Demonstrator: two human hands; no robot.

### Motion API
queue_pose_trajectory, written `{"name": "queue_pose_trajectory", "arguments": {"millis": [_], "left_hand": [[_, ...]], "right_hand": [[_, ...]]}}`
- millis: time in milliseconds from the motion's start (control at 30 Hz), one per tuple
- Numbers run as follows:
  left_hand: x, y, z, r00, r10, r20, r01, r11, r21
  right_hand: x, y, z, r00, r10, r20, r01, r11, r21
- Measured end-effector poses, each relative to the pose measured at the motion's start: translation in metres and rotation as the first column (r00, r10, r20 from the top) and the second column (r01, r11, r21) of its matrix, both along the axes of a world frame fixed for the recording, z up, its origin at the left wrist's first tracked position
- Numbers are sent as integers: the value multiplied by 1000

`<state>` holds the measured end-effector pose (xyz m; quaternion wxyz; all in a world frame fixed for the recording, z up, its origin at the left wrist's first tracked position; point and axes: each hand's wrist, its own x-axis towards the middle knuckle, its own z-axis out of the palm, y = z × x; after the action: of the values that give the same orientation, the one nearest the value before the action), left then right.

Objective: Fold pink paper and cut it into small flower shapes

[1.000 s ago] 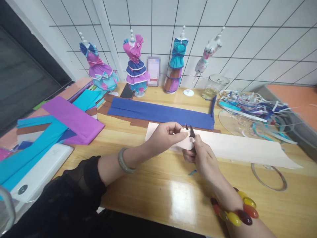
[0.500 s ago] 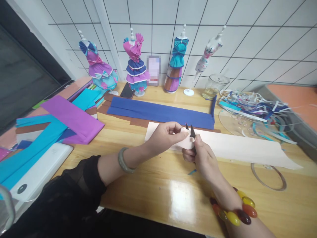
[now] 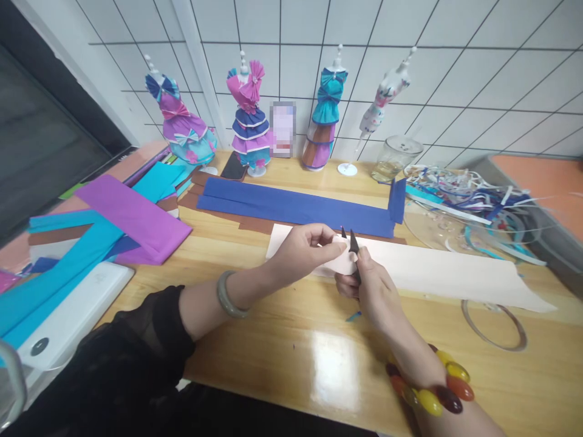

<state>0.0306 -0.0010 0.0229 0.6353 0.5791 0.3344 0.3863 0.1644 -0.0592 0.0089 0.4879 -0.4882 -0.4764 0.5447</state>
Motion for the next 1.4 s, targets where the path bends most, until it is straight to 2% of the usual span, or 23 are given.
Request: {"name": "queue_pose_trajectory", "arguments": {"millis": [633,1167,1400], "left_hand": [[-2,2,3,999,-44,7,45,997,-64],[-5,5,5,997,-72,-33,69,995,-68],[-5,6,5,996,-81,-34,78,994,-75]], "right_hand": [[0,1,-1,999,-1,40,2,1000,-26],[2,-1,4,983,1,185,-7,999,35],[2,-1,5,982,0,191,-8,999,37]]}}
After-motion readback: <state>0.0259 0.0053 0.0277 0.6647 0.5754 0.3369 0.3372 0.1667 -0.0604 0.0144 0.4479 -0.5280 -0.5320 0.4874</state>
